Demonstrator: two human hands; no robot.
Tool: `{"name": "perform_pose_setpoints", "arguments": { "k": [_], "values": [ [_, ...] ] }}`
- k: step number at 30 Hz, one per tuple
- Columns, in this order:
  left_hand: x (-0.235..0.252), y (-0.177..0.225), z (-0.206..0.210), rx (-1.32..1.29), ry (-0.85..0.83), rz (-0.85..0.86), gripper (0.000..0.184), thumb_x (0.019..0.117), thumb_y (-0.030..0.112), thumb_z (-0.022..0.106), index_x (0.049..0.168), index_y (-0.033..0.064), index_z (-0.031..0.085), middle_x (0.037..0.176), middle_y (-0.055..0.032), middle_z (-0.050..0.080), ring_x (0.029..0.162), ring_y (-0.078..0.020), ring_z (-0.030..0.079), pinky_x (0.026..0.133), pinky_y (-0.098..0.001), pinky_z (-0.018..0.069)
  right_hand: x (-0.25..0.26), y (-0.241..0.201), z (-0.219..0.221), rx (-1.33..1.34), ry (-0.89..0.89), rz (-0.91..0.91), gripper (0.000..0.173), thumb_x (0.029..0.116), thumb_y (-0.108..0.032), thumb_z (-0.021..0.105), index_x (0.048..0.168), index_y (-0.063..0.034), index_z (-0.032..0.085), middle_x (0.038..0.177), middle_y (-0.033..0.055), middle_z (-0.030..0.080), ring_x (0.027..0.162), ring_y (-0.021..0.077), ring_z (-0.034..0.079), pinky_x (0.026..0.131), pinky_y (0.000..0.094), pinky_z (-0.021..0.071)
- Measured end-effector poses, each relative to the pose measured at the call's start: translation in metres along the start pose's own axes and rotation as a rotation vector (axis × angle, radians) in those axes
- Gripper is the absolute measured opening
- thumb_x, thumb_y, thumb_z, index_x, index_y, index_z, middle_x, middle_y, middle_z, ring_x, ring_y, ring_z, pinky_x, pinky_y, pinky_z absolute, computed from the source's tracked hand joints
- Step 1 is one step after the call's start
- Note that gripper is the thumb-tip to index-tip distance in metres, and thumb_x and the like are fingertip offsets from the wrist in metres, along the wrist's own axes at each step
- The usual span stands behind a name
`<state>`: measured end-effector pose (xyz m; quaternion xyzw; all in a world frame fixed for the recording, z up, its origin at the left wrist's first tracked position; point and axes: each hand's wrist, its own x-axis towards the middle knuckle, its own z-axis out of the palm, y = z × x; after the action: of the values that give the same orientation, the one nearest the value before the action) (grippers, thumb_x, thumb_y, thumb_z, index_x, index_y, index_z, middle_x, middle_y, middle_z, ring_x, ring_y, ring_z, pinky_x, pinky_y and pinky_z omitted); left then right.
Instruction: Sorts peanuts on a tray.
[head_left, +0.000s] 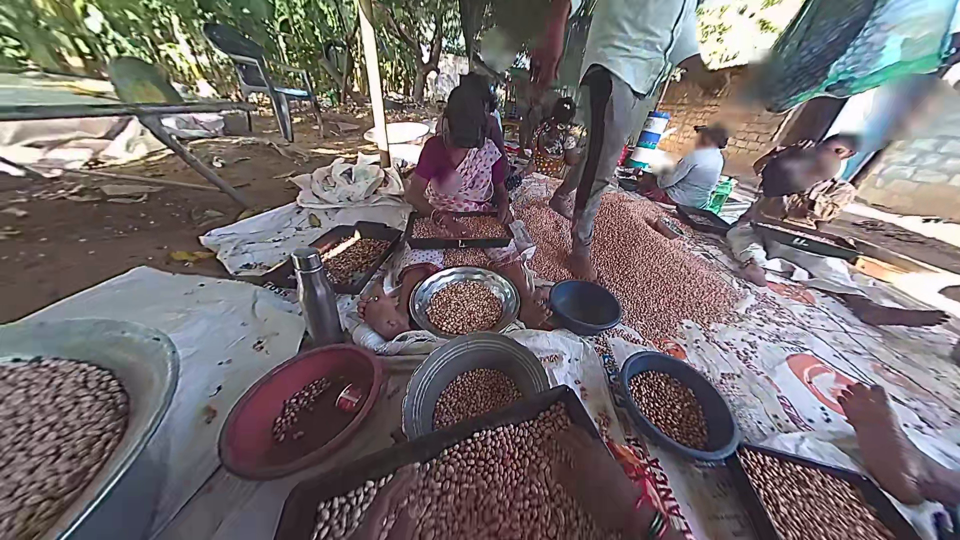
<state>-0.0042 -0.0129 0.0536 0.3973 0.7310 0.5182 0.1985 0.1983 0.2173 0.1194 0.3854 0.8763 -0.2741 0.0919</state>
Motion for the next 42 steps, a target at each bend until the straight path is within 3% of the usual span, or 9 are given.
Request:
{"name": "perform_pose_setpoints", "arguments": {
  "k": [4,6,9,12,17,30,34,37,42],
  "values": [
    [-0.009,-0.01,0.002,0.005,0.123,-0.119,0.044,0.1038,0.007,0.045,0.142,-0.0137,0.047,0.137,-0.0312,0.058,0.131,-0.039,0.056,0.113,-0.0483,0.0422,-0.013,-0.008,0.031,-0.184,-0.251,0.135,0.053,0.1069,-0.028,0.052,0.156,-0.009,0.043,0.16,0.0301,0.036,0.14,0.0531,0.043,0.106,0.0664,0.0429],
    [-0.009,-0.021,0.005,0.048,0.14,-0.137,0.043,0.1039,0.01,0.045,0.14,-0.0113,0.051,0.133,-0.0291,0.061,0.127,-0.0386,0.059,0.11,-0.0503,0.0437,-0.045,-0.031,0.064,-0.201,-0.308,-0.01,0.047,0.1046,-0.022,0.056,0.15,-0.0106,0.053,0.155,0.0329,0.041,0.136,0.0577,0.045,0.099,0.0718,0.0449],
    [-0.007,-0.028,0.007,0.057,0.132,-0.126,0.042,0.1045,0.014,0.045,0.139,-0.0096,0.054,0.131,-0.0266,0.064,0.124,-0.036,0.061,0.107,-0.0505,0.0457,-0.069,-0.05,0.081,-0.08,-0.364,-0.325,0.039,0.1052,-0.015,0.053,0.143,-0.0062,0.06,0.152,0.0302,0.047,0.13,0.0534,0.054,0.098,0.0667,0.0492],
    [-0.005,-0.032,0.005,0.044,0.152,-0.086,0.044,0.1033,0.017,0.044,0.137,-0.0098,0.055,0.127,-0.0247,0.066,0.119,-0.0301,0.064,0.104,-0.0449,0.0482,-0.044,-0.043,0.054,-0.017,0.063,-0.407,0.03,0.1006,-0.004,0.056,0.126,0.0032,0.07,0.132,0.0279,0.066,0.119,0.0446,0.067,0.1,0.0559,0.054],
    [-0.008,-0.029,0.001,0.044,0.138,-0.095,0.043,0.1041,0.016,0.044,0.137,-0.0096,0.055,0.127,-0.0257,0.066,0.118,-0.0329,0.064,0.103,-0.0474,0.0486,0.0,-0.011,-0.029,0.054,0.289,-0.098,0.033,0.1071,-0.005,0.045,0.132,0.0068,0.064,0.136,0.0275,0.063,0.128,0.0387,0.06,0.111,0.0486,0.0437],
    [-0.006,-0.032,0.005,0.108,0.128,-0.107,0.038,0.1048,0.015,0.045,0.132,-0.0075,0.06,0.122,-0.0229,0.069,0.114,-0.0318,0.067,0.101,-0.0481,0.0494,0.034,-0.026,0.013,-0.258,-0.002,-0.09,0.036,0.1096,-0.009,0.039,0.135,0.0017,0.063,0.134,0.0273,0.063,0.126,0.0433,0.061,0.104,0.0579,0.0466],
    [-0.006,-0.031,0.003,0.12,0.119,-0.133,0.039,0.1058,0.018,0.044,0.132,-0.0071,0.06,0.121,-0.0237,0.068,0.113,-0.0327,0.066,0.099,-0.0499,0.0492,0.048,-0.016,-0.002,-0.193,0.112,-0.085,0.037,0.1092,-0.008,0.039,0.136,0.0049,0.061,0.139,0.0266,0.061,0.133,0.0408,0.057,0.112,0.0536,0.0421],
    [-0.006,-0.033,0.005,0.132,0.11,-0.114,0.04,0.1054,0.018,0.045,0.131,-0.008,0.06,0.121,-0.0245,0.068,0.113,-0.0332,0.066,0.099,-0.0501,0.0491,0.061,-0.006,-0.003,-0.162,0.049,-0.01,0.039,0.1101,-0.011,0.04,0.143,0.0028,0.055,0.147,0.0259,0.054,0.139,0.0393,0.051,0.115,0.0518,0.0393],
    [-0.008,-0.038,0.007,0.157,0.104,-0.069,0.042,0.1051,0.023,0.043,0.129,-0.006,0.062,0.12,-0.0233,0.07,0.112,-0.0329,0.067,0.097,-0.0511,0.0505,0.022,-0.026,0.001,0.068,-0.249,-0.283,0.038,0.1073,-0.007,0.047,0.142,0.0047,0.056,0.145,0.0275,0.056,0.135,0.0378,0.054,0.115,0.0484,0.0389]
  ]
}}
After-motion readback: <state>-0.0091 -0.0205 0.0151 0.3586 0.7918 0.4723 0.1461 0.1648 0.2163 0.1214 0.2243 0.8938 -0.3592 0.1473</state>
